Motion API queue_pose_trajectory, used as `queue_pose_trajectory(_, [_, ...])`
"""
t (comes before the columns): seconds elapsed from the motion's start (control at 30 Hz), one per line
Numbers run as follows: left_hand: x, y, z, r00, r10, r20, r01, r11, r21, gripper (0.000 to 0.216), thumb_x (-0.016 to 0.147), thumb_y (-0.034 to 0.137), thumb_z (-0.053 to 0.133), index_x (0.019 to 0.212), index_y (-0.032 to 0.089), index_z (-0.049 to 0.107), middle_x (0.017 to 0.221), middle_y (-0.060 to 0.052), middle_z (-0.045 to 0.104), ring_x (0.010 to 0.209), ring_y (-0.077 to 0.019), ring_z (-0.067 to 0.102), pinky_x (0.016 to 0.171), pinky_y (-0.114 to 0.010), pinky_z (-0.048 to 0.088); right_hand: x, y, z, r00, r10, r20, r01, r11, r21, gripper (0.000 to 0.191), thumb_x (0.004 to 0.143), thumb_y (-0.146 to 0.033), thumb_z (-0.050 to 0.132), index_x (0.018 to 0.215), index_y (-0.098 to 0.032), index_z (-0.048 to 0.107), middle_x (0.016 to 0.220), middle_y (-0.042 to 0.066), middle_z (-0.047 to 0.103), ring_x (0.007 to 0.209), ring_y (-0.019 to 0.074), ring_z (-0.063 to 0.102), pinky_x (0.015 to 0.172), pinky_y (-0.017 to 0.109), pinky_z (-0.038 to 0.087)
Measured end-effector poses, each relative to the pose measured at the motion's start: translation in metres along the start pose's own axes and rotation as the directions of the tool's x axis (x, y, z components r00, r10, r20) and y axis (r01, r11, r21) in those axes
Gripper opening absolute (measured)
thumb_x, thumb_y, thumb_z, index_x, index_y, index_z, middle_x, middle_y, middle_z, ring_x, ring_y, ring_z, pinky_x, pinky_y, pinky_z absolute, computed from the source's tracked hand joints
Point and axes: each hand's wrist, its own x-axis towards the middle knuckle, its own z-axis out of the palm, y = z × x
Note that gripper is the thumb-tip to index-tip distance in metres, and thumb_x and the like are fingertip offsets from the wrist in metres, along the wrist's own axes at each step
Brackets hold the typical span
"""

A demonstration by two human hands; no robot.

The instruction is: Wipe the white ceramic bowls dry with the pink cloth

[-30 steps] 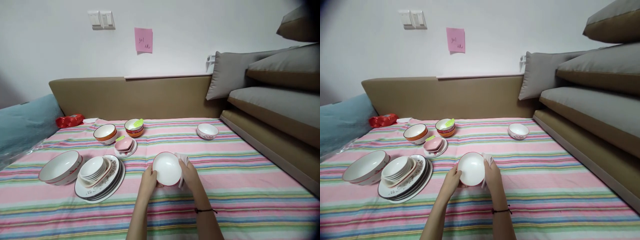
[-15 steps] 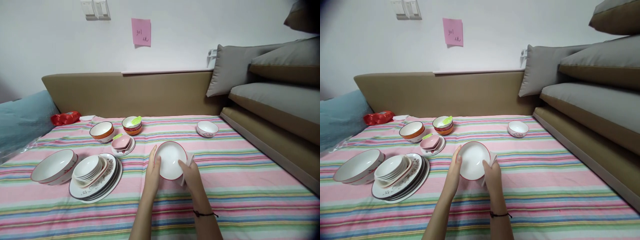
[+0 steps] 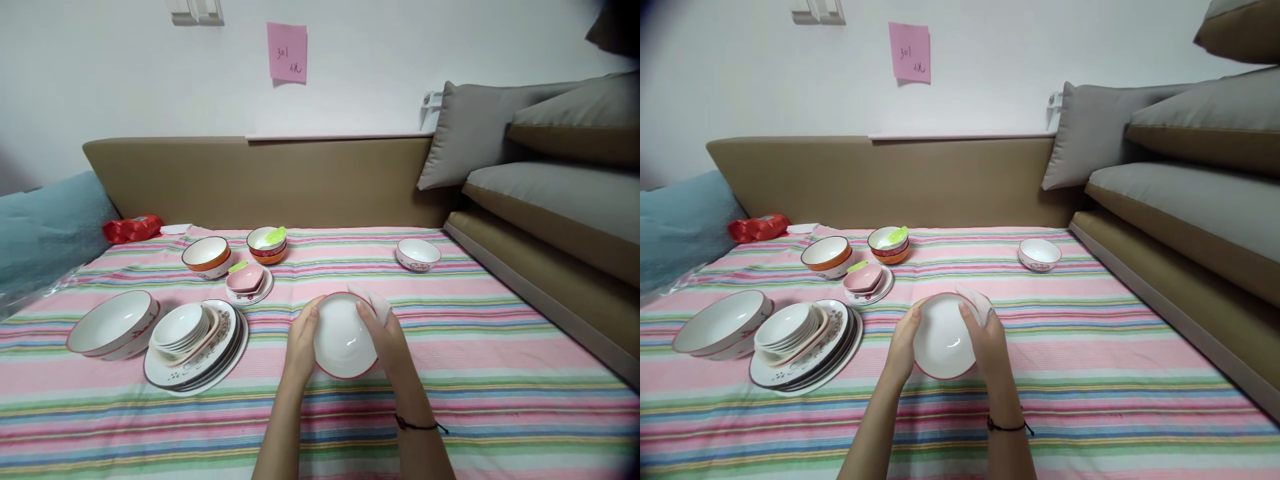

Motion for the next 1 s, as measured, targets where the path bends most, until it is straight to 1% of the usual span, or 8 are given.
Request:
queue_pose_trajectory(0.17, [0.002,0.002,-0.006,0.961,0.038,-0.275,-0.038,0.999,0.005,0.046,0.091,0.053,0.046,0.108,0.016,0.068,0.112,-0.009,0.069,0.108,-0.0244,0.06,0.093,-0.034,0.044,0.0,0.011,0.009,0.995,0.016,0.095,-0.004,0.992,-0.123,0.051,0.079,-0.051,0.062,0.119,-0.019,0.063,0.109,0.007,0.073,0.103,0.028,0.066,0.087,0.038,0.052])
queue_pose_trajectory(0.23, [0.003,0.003,-0.008,0.953,0.042,-0.301,-0.041,0.999,0.008,0.049,0.09,0.056,0.045,0.11,0.017,0.068,0.114,-0.008,0.068,0.109,-0.0246,0.06,0.094,-0.034,0.044,0.001,0.018,0.013,0.998,0.021,0.061,-0.012,0.99,-0.142,0.048,0.077,-0.045,0.064,0.116,-0.017,0.065,0.103,0.008,0.074,0.099,0.028,0.067,0.086,0.037,0.052])
queue_pose_trajectory(0.37, [0.001,0.003,-0.008,0.971,-0.034,-0.238,0.007,0.994,-0.111,0.057,0.09,0.06,0.041,0.12,0.018,0.063,0.128,-0.01,0.062,0.122,-0.0258,0.053,0.103,-0.036,0.04,0.004,0.028,0.016,0.992,0.087,-0.089,-0.094,0.993,-0.078,0.044,0.071,-0.037,0.064,0.108,-0.014,0.068,0.1,0.01,0.074,0.096,0.0295,0.068,0.082,0.038,0.053])
queue_pose_trajectory(0.5, [-0.003,0.002,0.0,0.962,-0.156,-0.224,0.11,0.972,-0.206,0.068,0.085,0.067,0.044,0.138,0.024,0.047,0.141,-0.01,0.051,0.127,-0.0292,0.05,0.099,-0.041,0.044,0.005,0.029,0.019,0.972,0.203,-0.119,-0.183,0.97,0.157,0.046,0.064,-0.035,0.067,0.102,-0.011,0.068,0.096,0.012,0.075,0.09,0.0305,0.07,0.074,0.037,0.056])
queue_pose_trajectory(0.67, [-0.005,0.004,0.013,0.987,0.006,-0.158,-0.015,0.998,-0.055,0.066,0.085,0.059,0.051,0.139,0.023,0.042,0.144,-0.011,0.047,0.132,-0.0274,0.045,0.106,-0.04,0.039,0.001,0.023,0.03,0.972,0.143,-0.187,-0.087,0.956,0.279,0.045,0.067,-0.034,0.068,0.107,-0.012,0.068,0.103,0.011,0.075,0.095,0.0288,0.069,0.079,0.036,0.056])
queue_pose_trajectory(0.8, [-0.004,0.004,0.006,0.99,-0.008,-0.14,0.01,1.0,0.01,0.055,0.088,0.038,0.051,0.14,0.023,0.04,0.141,-0.008,0.05,0.13,-0.0242,0.047,0.108,-0.039,0.037,0.0,0.02,0.03,0.978,0.123,-0.17,-0.085,0.973,0.217,0.047,0.07,-0.038,0.068,0.11,-0.013,0.067,0.105,0.011,0.074,0.096,0.0287,0.069,0.082,0.037,0.055])
queue_pose_trajectory(0.9, [-0.005,0.004,-0.011,0.999,0.0,-0.039,0.004,0.995,0.1,0.05,0.084,0.026,0.049,0.135,0.022,0.047,0.138,-0.007,0.053,0.13,-0.0248,0.045,0.109,-0.039,0.034,0.0,0.02,0.023,0.986,0.086,-0.146,-0.079,0.995,0.053,0.047,0.074,-0.045,0.066,0.109,-0.014,0.068,0.1,0.01,0.075,0.093,0.0292,0.069,0.079,0.037,0.054])
queue_pose_trajectory(1.0, [-0.008,0.006,-0.025,0.997,-0.02,0.077,0.005,0.982,0.191,0.044,0.083,0.024,0.047,0.126,0.021,0.056,0.132,-0.006,0.059,0.126,-0.0252,0.048,0.109,-0.039,0.033,0.001,0.021,0.014,0.997,0.026,-0.075,-0.033,0.994,-0.103,0.045,0.075,-0.049,0.066,0.107,-0.017,0.07,0.096,0.008,0.075,0.093,0.0298,0.067,0.076,0.037,0.053])
